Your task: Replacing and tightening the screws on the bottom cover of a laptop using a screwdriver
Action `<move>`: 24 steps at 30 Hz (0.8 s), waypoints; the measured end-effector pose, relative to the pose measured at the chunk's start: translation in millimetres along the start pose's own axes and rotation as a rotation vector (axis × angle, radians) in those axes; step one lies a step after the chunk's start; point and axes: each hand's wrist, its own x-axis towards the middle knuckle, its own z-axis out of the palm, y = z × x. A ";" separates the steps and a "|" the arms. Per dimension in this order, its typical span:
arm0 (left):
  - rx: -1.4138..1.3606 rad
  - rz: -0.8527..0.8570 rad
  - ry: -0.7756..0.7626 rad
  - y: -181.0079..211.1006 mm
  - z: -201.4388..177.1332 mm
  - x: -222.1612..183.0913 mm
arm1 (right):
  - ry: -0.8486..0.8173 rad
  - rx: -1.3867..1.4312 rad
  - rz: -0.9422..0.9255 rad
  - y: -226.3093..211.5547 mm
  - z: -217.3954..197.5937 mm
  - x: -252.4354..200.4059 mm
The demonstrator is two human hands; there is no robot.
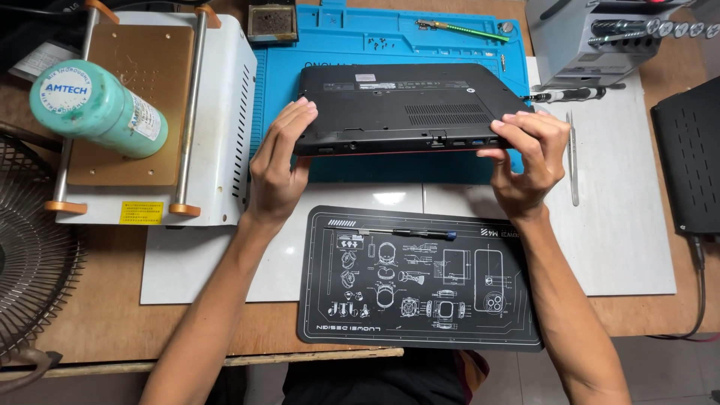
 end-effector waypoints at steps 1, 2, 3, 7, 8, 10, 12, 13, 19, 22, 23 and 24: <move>-0.001 0.001 0.000 -1.6 1.0 -0.5 | 0.001 -0.002 0.000 -1.4 -0.4 1.2; 0.003 0.000 0.000 -3.3 2.2 -0.9 | -0.006 0.016 0.024 -2.5 -0.8 2.5; 0.006 -0.002 0.001 -4.9 3.8 -1.4 | -0.014 0.034 0.046 -3.3 -1.4 4.0; 0.018 0.009 -0.009 -1.9 3.3 -2.1 | 0.025 0.269 0.359 -14.6 -11.3 22.2; 0.018 0.004 -0.011 -0.4 3.6 -2.8 | 0.031 0.322 0.525 -14.1 -11.6 26.2; 0.017 0.004 -0.011 1.1 3.5 -4.0 | 0.041 0.374 0.688 -11.2 -11.4 31.9; 0.006 -0.060 -0.050 2.5 1.8 -8.5 | -0.098 0.759 1.391 -9.3 -11.7 32.2; 0.003 -0.060 -0.052 5.6 1.2 -10.1 | -0.096 0.757 1.393 -12.6 -11.9 35.7; -0.066 -0.351 -0.102 11.5 -3.6 -20.2 | -0.053 1.168 1.650 33.4 -0.6 -23.4; -0.337 -0.798 -0.133 7.6 1.4 -20.6 | -0.051 1.176 1.643 55.9 9.2 -60.1; -0.479 -0.841 -0.174 5.1 0.9 -22.9 | -0.072 1.159 1.646 60.1 9.7 -67.4; -0.623 -0.883 -0.216 2.4 0.4 -25.4 | -0.093 1.141 1.649 64.2 10.4 -74.9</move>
